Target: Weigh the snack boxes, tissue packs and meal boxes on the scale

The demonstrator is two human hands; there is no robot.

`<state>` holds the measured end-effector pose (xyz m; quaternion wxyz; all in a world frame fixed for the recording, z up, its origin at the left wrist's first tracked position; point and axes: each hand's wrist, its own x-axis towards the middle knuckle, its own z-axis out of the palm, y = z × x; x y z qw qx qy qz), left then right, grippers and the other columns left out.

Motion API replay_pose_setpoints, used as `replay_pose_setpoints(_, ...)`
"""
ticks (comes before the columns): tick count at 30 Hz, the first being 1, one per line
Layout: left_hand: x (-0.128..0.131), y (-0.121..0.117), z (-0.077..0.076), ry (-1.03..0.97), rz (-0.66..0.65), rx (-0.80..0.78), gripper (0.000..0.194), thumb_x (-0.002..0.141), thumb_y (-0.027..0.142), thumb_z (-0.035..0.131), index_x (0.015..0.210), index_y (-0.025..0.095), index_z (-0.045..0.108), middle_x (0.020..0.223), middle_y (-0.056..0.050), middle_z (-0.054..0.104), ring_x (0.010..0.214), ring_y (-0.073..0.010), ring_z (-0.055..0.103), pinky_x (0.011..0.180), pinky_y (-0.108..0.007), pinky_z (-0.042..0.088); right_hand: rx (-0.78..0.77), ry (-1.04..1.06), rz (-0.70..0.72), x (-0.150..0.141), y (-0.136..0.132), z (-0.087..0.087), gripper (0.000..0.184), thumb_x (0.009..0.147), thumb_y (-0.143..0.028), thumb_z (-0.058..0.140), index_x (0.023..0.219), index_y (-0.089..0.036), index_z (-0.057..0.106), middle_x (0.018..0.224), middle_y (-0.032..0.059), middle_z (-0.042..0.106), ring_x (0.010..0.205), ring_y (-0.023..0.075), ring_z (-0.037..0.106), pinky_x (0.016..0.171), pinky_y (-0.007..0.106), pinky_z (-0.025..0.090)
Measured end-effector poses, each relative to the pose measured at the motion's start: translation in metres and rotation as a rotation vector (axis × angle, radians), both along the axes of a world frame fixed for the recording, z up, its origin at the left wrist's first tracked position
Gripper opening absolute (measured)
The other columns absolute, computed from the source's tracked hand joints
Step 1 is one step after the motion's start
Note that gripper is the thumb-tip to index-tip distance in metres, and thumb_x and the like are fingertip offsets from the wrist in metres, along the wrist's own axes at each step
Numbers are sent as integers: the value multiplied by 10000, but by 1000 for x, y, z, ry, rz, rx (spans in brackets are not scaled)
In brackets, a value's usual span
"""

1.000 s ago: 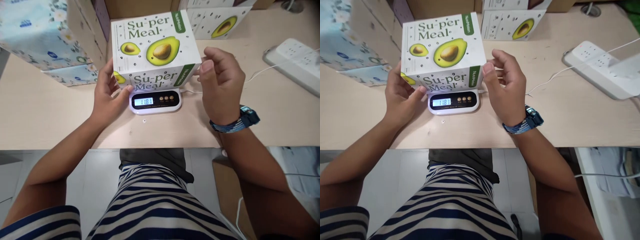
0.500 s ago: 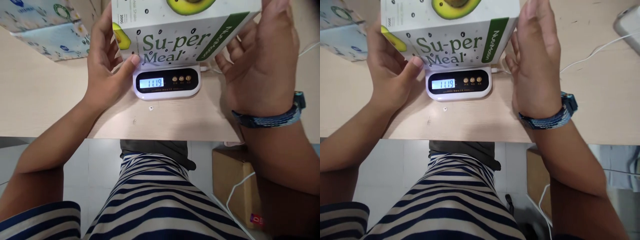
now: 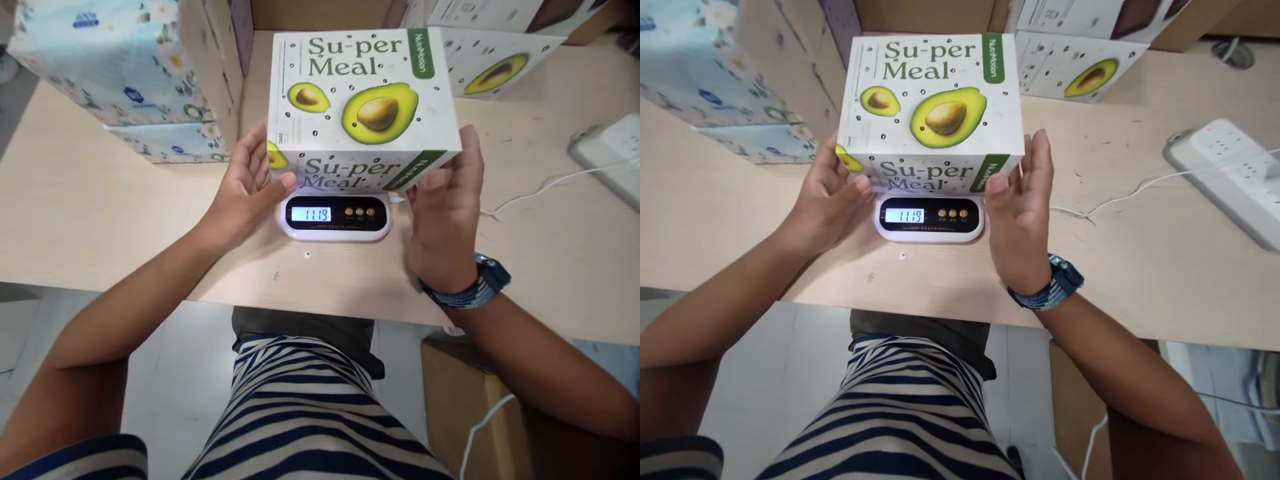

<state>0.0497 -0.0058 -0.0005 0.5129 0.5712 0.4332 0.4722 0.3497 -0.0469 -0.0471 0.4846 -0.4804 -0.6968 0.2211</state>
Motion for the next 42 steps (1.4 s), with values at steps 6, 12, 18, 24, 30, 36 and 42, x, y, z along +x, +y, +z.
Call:
replay_pose_setpoints(6,-2,-7,9,-124,-100,-47,717,896,821,773,1394,313,688,1569,-75,702,1750,-455,327,1350,-678,480,-24,83,-8,-21,-10,26,664,1107,-722,428,1719,-468,394,1695,63,600,1593,359,584,1322,639,521)
replay_pose_setpoints(12,-8,-5,18,-114,-116,-91,774,987,908,503,1407,293,712,1649,-63,675,1736,-403,386,1398,-614,455,-62,86,-95,-24,-9,31,683,1099,-741,415,1697,-414,450,1660,77,643,1530,348,640,1285,611,563)
replay_pose_setpoints(18,-12,-7,33,-127,-136,-222,864,1036,900,277,1499,292,681,1702,-35,633,1699,-361,465,1398,-560,471,-10,107,-114,-17,-8,33,615,1110,-744,405,1601,-414,571,1628,32,675,1571,337,606,1333,611,516)
replay_pose_setpoints(24,-9,-6,36,-218,-113,-291,736,1067,813,365,1341,270,781,1591,-44,726,1684,-364,490,1369,-574,509,-7,178,-99,-14,-3,31,625,1097,-775,441,1538,-366,612,1542,44,716,1585,319,594,1354,595,488)
replay_pose_setpoints(30,-5,-7,35,-231,-116,-306,612,1022,803,486,1214,327,820,1529,-33,765,1720,-355,432,1324,-533,558,73,497,27,-23,1,24,412,1066,-656,668,1339,-348,685,1390,5,756,1498,247,656,1361,553,483)
replay_pose_setpoints(36,-7,-3,38,-138,-170,-286,659,987,862,471,1302,386,801,1567,3,733,1770,-350,324,1357,-559,511,59,500,64,-25,-4,25,447,1063,-639,684,1388,-331,683,1505,36,729,1455,248,682,1376,555,475)
replay_pose_setpoints(42,-7,-3,33,-67,-82,-236,776,934,967,438,1288,384,806,1495,-45,774,1682,-393,480,1271,-609,573,82,445,90,-23,-5,25,444,1082,-625,656,1446,-374,689,1483,12,741,1486,233,660,1384,535,460)
